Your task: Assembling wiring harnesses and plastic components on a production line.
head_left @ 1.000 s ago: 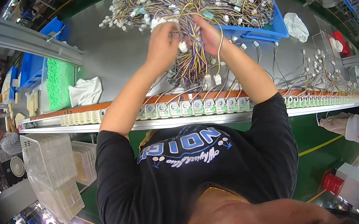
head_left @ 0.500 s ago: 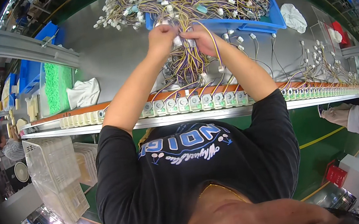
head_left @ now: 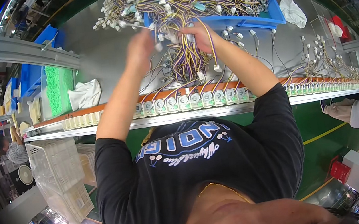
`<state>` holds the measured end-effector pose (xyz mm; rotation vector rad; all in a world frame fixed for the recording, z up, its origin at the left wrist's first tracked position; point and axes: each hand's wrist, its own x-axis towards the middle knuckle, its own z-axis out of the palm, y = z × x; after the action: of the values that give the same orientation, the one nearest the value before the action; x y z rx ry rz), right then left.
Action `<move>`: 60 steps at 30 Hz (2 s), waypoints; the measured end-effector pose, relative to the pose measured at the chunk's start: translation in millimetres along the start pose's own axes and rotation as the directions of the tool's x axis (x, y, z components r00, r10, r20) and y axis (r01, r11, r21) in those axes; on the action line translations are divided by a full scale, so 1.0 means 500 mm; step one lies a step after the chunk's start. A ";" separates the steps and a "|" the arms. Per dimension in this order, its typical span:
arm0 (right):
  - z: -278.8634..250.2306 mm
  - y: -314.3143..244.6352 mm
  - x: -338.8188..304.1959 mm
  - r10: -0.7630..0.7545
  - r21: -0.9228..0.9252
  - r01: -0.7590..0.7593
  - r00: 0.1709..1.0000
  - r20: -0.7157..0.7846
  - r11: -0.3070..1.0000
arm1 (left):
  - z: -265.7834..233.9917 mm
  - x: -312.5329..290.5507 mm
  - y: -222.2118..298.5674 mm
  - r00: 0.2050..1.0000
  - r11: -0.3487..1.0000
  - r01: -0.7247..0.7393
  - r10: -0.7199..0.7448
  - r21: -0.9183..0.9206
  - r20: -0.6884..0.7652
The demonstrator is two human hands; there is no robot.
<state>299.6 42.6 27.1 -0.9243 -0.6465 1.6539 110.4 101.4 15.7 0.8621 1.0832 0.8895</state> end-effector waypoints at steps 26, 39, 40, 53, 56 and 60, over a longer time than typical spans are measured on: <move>-0.215 -0.111 -0.047 -0.327 -0.989 0.147 0.935 0.135 0.012 | 0.124 -0.081 0.024 0.870 0.986 -0.161 0.124 0.036 0.477; -0.489 -0.233 0.025 -0.885 -0.728 -0.604 0.466 0.009 -0.326 | 0.373 0.110 -0.091 0.897 0.926 -0.079 -0.095 0.369 0.432; -0.515 -0.218 0.030 -0.879 -0.733 -0.628 0.468 -0.088 -0.260 | 0.388 0.102 -0.099 0.891 0.934 -0.095 -0.075 0.345 0.448; -0.543 -0.229 -0.001 -0.845 -0.878 -0.469 0.428 -0.320 0.095 | 0.372 0.091 -0.095 0.837 0.983 -0.003 -0.097 0.183 0.539; -0.495 -0.233 0.001 -0.661 -0.783 -0.059 0.500 -0.559 0.619 | 0.363 0.074 -0.094 0.848 0.982 -0.109 0.011 0.154 0.530; -0.320 -0.192 -0.017 -0.380 -0.246 0.306 0.851 -0.361 0.920 | 0.266 0.051 -0.045 0.818 0.993 -0.063 -0.005 0.099 0.575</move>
<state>485.9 53.9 17.7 -1.1650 -0.6376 1.0520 247.4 97.3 18.3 1.1535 0.5885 0.5313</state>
